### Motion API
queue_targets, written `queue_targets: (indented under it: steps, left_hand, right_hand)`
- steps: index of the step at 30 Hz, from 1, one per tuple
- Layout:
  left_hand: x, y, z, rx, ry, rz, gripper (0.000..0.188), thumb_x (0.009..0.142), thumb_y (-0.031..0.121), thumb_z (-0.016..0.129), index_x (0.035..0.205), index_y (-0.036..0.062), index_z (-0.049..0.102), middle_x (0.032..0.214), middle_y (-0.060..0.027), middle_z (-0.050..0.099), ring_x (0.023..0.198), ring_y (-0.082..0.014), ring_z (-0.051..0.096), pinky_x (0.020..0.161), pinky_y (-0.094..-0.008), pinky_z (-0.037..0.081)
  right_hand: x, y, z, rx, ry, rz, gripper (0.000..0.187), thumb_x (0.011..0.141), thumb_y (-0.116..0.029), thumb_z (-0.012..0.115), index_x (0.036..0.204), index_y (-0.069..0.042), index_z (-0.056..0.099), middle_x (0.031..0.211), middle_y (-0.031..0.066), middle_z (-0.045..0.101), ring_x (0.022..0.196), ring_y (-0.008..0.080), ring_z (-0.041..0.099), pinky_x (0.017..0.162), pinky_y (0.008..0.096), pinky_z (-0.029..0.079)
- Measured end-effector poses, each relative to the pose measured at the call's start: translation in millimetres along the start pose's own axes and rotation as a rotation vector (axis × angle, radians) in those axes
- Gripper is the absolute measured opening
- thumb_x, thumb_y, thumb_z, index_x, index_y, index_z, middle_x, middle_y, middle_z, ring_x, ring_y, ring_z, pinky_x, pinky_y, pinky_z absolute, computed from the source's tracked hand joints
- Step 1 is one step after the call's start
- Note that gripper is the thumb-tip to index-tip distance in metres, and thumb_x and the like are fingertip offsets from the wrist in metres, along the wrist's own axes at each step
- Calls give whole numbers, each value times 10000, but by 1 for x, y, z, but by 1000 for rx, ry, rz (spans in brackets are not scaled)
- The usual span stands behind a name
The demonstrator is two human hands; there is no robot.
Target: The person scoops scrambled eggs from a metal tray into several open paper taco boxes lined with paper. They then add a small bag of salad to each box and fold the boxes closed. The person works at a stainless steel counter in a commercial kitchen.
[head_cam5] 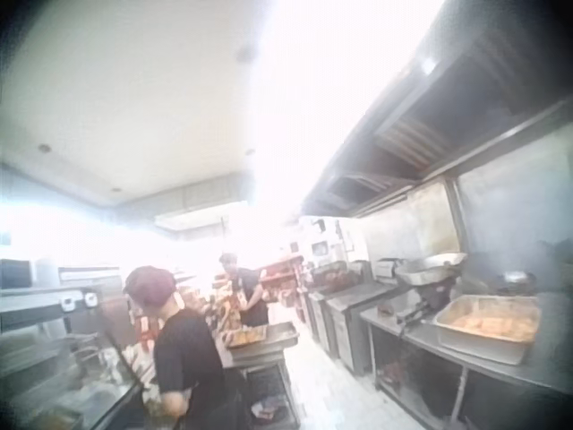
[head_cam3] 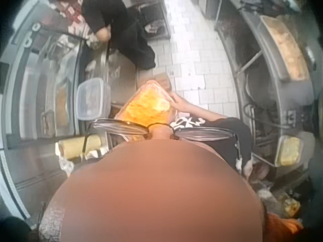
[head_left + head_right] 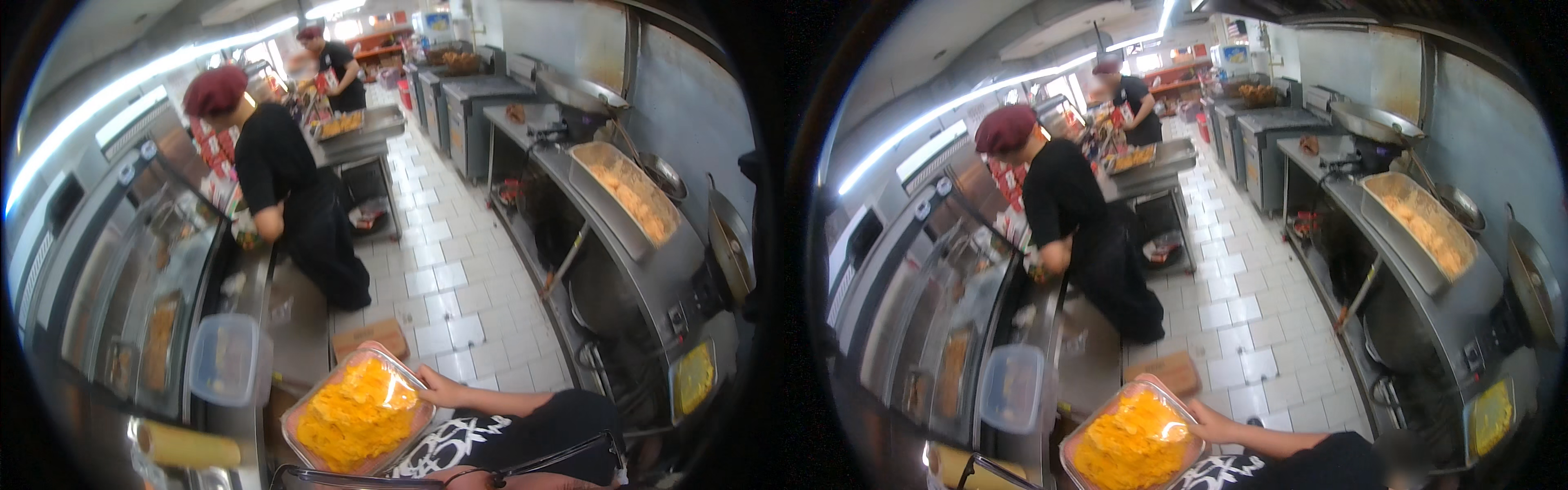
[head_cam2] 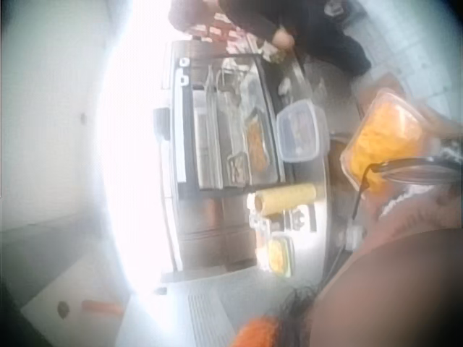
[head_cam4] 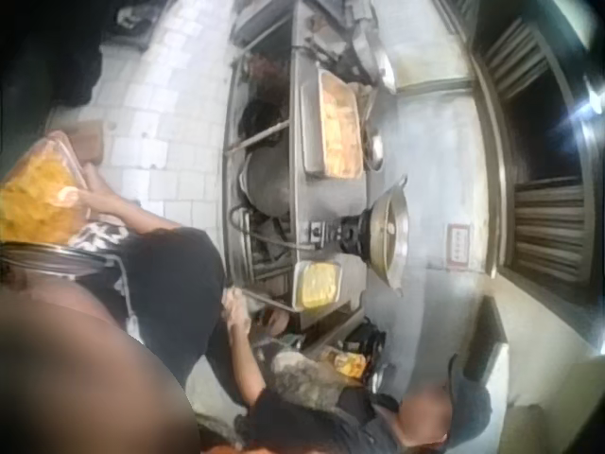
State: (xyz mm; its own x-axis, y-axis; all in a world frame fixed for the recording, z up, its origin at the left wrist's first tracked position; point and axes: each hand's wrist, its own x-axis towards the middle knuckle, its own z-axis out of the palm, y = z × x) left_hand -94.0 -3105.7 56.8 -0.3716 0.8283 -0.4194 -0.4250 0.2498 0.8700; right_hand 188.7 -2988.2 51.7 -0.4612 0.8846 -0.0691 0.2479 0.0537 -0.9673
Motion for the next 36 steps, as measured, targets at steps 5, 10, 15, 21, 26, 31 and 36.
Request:
queue_targets:
  steps: [5,10,15,21,26,31,36]
  left_hand:
    - [104,9,146,80,-75,25,463,859,108,662,1261,-29,478,1168,-123,592,1038,-228,597,878,-354,496]
    - [208,26,282,116,-179,57,465,830,64,704,1236,-28,497,1123,-110,613,998,-208,612,853,-333,504]
    - [336,28,420,207,-286,38,450,804,51,753,1187,-24,527,1066,-86,636,948,-178,626,825,-307,510]
    - [486,55,630,203,-627,-36,403,823,57,733,1168,-6,536,1068,-96,648,925,-165,638,803,-299,533]
    - [570,86,799,205,-767,-137,441,833,28,713,1217,-15,502,1120,-112,630,972,-182,634,844,-308,520]
    - [663,94,961,186,-826,-128,463,820,29,728,1220,-14,501,1115,-108,634,988,-184,627,862,-323,510]
    - [728,136,1096,180,-669,-81,474,813,16,730,1220,-10,489,1114,-107,631,997,-181,623,866,-320,509]
  right_hand:
    - [73,40,-152,182,195,-54,250,904,-109,544,1087,-12,404,1015,90,522,971,136,504,862,311,446]
    - [145,57,-291,445,431,187,280,936,-182,576,1094,-16,415,1047,93,517,994,132,499,866,287,436]
    - [221,69,-408,89,723,175,642,755,-335,815,1076,12,381,972,143,540,864,178,553,759,299,486]
    - [304,62,-559,-159,912,384,765,623,-332,901,1069,5,379,980,151,537,917,210,540,792,336,472]
    - [371,76,-681,-10,1090,388,742,624,-286,901,1060,-5,371,966,125,510,892,197,527,773,330,463]
    - [460,111,-828,-17,1115,281,687,659,-230,886,1048,-31,356,963,103,483,874,167,521,752,316,475]
    - [584,93,-1000,-17,982,230,692,683,-202,872,1072,-38,324,988,113,492,900,156,515,752,293,482]
